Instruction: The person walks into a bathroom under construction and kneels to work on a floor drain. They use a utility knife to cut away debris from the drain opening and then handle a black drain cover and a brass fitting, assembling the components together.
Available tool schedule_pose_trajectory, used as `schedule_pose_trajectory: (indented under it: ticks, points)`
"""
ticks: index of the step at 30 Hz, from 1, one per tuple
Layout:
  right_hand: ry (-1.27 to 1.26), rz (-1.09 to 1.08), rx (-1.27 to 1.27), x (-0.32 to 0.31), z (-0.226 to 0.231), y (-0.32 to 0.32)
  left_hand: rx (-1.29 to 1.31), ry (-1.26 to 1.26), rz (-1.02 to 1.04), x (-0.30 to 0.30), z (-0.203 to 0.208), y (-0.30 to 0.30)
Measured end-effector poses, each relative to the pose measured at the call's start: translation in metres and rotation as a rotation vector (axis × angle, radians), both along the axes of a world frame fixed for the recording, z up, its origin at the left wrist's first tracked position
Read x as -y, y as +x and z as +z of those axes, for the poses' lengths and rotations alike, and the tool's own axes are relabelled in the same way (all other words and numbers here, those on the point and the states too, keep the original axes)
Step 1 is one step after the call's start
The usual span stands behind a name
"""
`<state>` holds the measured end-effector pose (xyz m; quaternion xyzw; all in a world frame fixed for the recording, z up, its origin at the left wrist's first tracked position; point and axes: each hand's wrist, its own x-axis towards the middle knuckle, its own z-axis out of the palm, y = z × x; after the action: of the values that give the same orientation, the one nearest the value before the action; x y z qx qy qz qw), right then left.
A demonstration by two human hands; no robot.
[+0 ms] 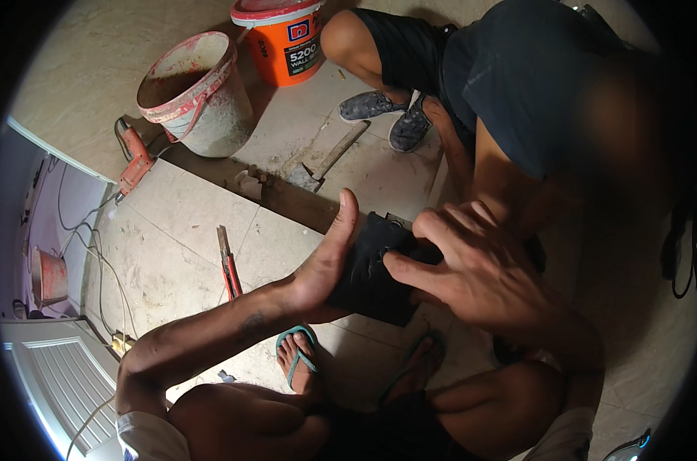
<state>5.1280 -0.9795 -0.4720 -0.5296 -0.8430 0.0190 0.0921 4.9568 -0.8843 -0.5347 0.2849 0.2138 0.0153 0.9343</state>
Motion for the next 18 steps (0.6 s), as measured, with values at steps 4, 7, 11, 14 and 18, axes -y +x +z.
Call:
schedule_pose_trajectory:
  ticks: [4, 7, 11, 14, 18]
  points:
    - [0.035, -0.019, 0.056, 0.000, -0.004, 0.002, 0.033, 0.001, 0.035, 0.001, 0.007, 0.002]
    - [0.055, -0.035, 0.039, -0.001, -0.004, 0.001, 0.035, 0.009, 0.054, -0.001, 0.009, 0.004]
    - [0.152, 0.023, -0.034, -0.008, -0.003, 0.005, 0.039, 0.003, 0.072, -0.003, 0.009, 0.003]
    - [0.142, 0.183, -0.040, -0.013, 0.000, 0.018, 0.016, 0.069, -0.035, -0.006, 0.007, 0.004]
    - [0.095, 0.229, -0.032, -0.014, -0.007, 0.018, -0.080, 0.070, -0.129, -0.012, 0.005, 0.007]
